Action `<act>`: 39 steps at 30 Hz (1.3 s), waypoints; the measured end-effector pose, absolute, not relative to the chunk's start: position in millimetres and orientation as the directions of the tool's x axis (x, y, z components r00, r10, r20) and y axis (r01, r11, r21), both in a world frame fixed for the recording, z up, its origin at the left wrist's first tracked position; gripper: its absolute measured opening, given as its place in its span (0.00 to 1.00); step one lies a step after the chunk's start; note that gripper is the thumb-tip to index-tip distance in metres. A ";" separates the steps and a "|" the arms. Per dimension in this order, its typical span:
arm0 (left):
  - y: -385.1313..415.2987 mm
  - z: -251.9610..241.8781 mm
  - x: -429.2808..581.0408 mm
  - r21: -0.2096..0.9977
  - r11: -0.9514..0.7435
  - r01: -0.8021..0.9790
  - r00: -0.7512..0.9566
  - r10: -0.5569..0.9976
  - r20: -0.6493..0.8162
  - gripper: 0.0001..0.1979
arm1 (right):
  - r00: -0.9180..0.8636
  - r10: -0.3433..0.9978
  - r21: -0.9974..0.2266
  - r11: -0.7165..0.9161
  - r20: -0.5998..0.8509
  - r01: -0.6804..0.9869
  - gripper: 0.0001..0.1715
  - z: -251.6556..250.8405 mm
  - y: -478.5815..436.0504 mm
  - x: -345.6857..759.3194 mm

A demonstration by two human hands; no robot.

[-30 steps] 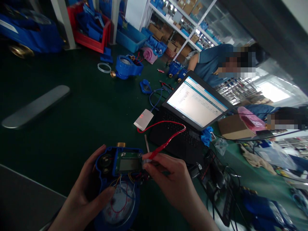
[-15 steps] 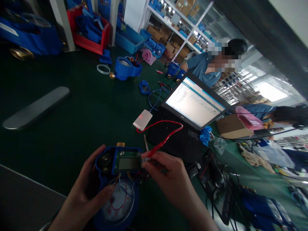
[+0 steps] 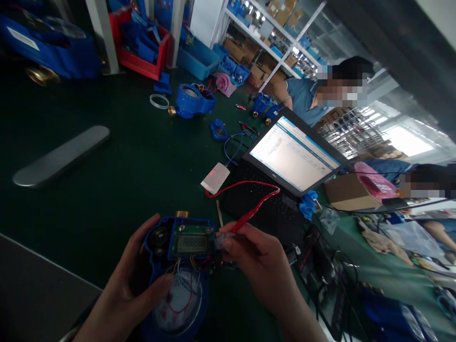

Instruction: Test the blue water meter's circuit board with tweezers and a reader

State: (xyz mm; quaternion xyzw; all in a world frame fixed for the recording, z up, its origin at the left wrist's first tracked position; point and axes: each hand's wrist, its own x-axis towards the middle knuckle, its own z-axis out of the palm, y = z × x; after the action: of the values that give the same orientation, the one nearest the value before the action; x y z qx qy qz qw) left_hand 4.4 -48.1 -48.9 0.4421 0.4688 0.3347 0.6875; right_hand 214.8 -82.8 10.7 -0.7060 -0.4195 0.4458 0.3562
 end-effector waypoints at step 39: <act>-50.7 -47.0 4.1 0.905 0.424 0.000 0.332 0.854 -0.400 0.32 | 0.254 0.922 -0.828 -0.376 -0.291 0.416 0.11 7.0 -84.6 215.4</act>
State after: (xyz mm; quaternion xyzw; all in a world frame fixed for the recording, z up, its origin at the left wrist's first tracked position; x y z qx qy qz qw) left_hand 4.1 -50.7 -47.0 0.4377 0.4876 0.3101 0.6888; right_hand 215.4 -84.6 7.0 -0.7260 -0.4608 0.4010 0.3161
